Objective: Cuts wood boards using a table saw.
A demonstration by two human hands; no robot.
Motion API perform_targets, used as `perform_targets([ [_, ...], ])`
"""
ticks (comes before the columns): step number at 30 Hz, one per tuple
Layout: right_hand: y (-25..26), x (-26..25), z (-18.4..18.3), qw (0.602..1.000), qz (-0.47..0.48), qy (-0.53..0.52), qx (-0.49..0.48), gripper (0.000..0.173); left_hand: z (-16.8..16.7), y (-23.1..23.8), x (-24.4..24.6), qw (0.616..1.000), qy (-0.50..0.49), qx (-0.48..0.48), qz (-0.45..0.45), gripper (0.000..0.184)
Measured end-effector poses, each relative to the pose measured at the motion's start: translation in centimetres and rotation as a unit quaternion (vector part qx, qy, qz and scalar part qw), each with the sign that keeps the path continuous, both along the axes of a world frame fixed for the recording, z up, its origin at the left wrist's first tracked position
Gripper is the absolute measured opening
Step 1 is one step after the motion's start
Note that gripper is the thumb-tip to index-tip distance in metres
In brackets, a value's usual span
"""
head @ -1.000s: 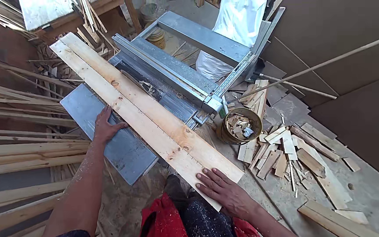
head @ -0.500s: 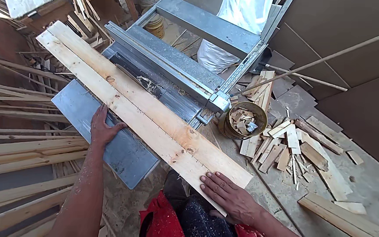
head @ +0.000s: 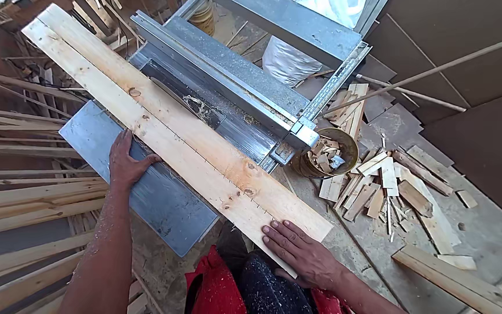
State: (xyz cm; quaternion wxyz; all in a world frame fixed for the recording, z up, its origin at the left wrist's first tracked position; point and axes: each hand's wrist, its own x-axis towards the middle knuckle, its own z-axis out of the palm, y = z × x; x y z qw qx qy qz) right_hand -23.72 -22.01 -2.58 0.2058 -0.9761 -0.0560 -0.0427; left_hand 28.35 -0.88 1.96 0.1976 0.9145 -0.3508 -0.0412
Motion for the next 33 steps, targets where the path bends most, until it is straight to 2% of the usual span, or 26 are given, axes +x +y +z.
perform_targets([
  [11,-0.1,-0.1,0.8,1.000,-0.003,0.014,-0.003,0.077,1.0,-0.3,-0.6,1.000,0.009,-0.012,0.002,0.128],
  [21,-0.1,-4.3,1.8,1.000,-0.007,0.021,0.012,0.069,0.4,-0.2,-4.3,1.000,-0.005,-0.027,-0.009,0.127],
  [27,-0.4,-2.8,0.5,1.000,0.000,0.013,0.014,0.079,0.1,-0.3,-2.7,0.999,-0.010,-0.029,-0.010,0.126],
  [33,-0.6,-2.3,0.4,1.000,0.001,0.011,0.016,0.076,0.2,-0.4,-2.4,1.000,-0.011,-0.029,-0.005,0.126],
])
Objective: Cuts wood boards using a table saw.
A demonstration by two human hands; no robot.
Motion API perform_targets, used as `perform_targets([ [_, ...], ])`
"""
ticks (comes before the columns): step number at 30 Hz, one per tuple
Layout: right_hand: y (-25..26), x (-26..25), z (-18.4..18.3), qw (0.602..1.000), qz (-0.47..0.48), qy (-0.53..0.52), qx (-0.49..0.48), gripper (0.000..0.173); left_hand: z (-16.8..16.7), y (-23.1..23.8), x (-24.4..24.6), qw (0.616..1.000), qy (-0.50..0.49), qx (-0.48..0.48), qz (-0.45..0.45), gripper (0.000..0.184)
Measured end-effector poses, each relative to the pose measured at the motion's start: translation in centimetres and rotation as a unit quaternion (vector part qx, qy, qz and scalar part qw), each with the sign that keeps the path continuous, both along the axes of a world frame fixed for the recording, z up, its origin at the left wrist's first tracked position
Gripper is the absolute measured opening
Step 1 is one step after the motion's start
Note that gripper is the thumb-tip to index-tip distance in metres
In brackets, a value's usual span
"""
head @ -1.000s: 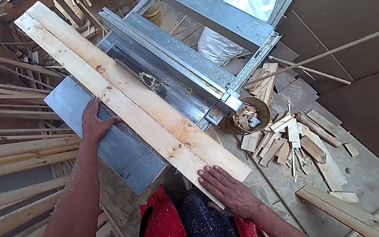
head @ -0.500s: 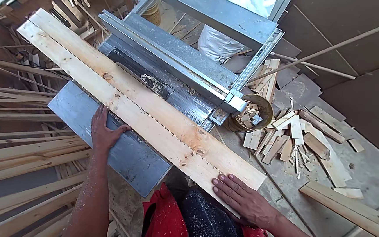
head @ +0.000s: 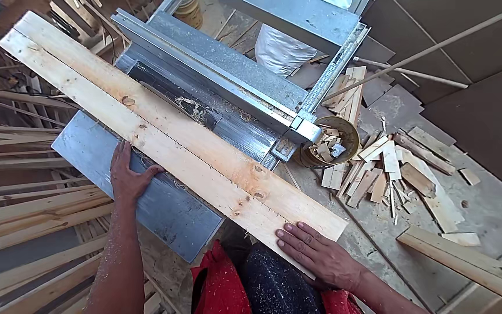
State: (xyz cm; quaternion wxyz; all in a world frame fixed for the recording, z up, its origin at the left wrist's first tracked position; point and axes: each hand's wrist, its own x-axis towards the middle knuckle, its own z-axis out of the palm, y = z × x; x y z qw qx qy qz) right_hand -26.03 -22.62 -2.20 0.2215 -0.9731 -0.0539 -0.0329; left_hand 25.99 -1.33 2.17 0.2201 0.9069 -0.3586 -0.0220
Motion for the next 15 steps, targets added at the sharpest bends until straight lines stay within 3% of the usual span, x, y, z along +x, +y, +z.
perform_targets([
  [15,0.2,2.6,0.0,1.000,0.009,0.004,-0.001,0.077,0.3,0.1,2.7,1.000,0.014,0.015,0.002,0.124],
])
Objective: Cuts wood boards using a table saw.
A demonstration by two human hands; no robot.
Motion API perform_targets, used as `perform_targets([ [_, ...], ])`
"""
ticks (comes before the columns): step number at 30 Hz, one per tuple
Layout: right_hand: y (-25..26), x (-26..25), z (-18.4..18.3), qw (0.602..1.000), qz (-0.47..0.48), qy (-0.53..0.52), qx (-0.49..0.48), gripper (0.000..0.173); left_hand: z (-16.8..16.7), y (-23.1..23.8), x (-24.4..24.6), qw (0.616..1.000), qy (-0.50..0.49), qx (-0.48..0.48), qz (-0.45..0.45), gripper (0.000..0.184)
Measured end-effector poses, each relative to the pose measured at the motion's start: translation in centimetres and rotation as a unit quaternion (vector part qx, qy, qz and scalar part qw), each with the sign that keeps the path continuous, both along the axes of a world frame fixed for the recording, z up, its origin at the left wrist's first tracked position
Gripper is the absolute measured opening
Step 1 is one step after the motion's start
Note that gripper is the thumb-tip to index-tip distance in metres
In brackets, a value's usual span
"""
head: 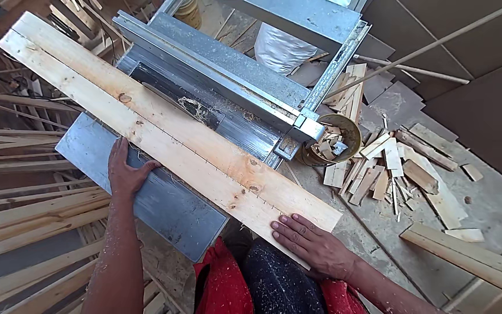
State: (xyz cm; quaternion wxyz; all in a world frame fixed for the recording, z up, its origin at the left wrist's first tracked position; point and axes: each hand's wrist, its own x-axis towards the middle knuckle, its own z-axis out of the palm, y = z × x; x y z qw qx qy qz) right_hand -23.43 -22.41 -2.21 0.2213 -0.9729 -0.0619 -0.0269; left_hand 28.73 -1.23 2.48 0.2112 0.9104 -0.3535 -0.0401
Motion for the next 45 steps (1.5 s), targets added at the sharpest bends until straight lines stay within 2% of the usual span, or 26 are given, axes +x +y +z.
perform_targets([
  [4,0.1,0.3,-0.1,1.000,-0.001,0.001,0.000,0.075,0.0,-0.1,0.3,1.000,0.002,0.003,0.005,0.125],
  [7,0.1,0.8,-0.1,1.000,-0.003,0.000,-0.002,0.082,0.2,-0.1,0.7,1.000,0.002,0.002,0.004,0.125],
  [11,0.2,1.5,0.0,1.000,-0.001,0.004,-0.005,0.083,0.1,-0.1,1.5,1.000,0.007,0.008,0.002,0.125],
  [16,0.2,2.7,0.3,1.000,0.010,0.025,-0.006,0.100,0.3,-0.1,2.7,1.000,0.005,0.012,0.003,0.127],
  [17,0.3,3.0,0.2,1.000,0.009,0.025,-0.003,0.098,0.4,-0.2,2.9,1.000,0.006,0.012,0.002,0.126],
  [20,0.5,3.8,0.0,1.000,0.002,0.017,-0.002,0.079,0.6,-0.1,3.8,1.000,0.002,0.009,-0.001,0.125],
  [31,0.8,5.9,0.5,1.000,-0.009,0.006,-0.025,0.069,0.5,0.0,6.3,1.000,0.009,0.002,0.000,0.125],
  [38,0.8,5.9,1.2,0.999,-0.001,0.039,-0.011,0.087,0.3,0.0,6.4,1.000,0.004,0.000,-0.002,0.125],
  [42,1.6,6.0,0.6,0.999,-0.027,0.021,-0.037,0.066,0.4,0.0,6.5,1.000,0.005,0.005,-0.001,0.126],
  [45,1.8,5.9,0.6,0.999,-0.030,0.010,-0.041,0.064,0.0,0.1,6.7,1.000,-0.002,-0.001,-0.003,0.126],
])
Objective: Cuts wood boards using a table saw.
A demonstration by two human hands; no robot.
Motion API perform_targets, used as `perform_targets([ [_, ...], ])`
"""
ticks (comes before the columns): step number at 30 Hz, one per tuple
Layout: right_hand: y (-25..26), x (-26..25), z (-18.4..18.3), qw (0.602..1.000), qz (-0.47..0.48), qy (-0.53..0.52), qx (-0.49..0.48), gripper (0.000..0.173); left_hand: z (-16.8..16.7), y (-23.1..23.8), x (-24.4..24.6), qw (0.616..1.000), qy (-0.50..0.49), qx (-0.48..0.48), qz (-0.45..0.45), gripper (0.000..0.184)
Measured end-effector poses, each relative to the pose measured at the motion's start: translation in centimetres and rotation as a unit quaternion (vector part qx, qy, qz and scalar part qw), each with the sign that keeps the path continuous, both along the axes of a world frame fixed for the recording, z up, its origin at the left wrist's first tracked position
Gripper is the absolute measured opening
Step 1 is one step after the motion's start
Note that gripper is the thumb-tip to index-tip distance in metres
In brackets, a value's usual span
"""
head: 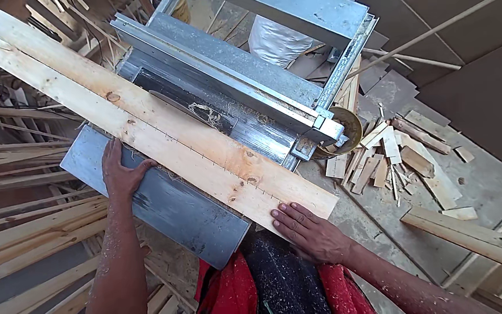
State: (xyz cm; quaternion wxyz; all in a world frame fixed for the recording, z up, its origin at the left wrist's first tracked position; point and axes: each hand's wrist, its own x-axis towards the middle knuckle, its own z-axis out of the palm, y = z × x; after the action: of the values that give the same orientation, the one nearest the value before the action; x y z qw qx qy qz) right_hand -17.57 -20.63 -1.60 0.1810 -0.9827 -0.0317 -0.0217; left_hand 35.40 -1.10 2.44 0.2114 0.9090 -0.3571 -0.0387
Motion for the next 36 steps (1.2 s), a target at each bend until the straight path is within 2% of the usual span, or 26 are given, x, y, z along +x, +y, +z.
perform_targets([
  [8,0.0,-1.1,0.6,0.999,-0.014,-0.019,0.045,0.061,-0.4,0.3,-0.9,1.000,-0.010,-0.001,-0.007,0.125],
  [26,0.4,-3.9,2.7,0.998,-0.027,-0.040,0.050,0.058,-0.8,0.5,-3.4,0.999,-0.023,-0.017,-0.020,0.123],
  [36,0.3,-0.7,1.2,0.998,-0.018,-0.044,0.051,0.055,-0.7,0.6,0.2,0.999,-0.021,-0.009,-0.029,0.123],
])
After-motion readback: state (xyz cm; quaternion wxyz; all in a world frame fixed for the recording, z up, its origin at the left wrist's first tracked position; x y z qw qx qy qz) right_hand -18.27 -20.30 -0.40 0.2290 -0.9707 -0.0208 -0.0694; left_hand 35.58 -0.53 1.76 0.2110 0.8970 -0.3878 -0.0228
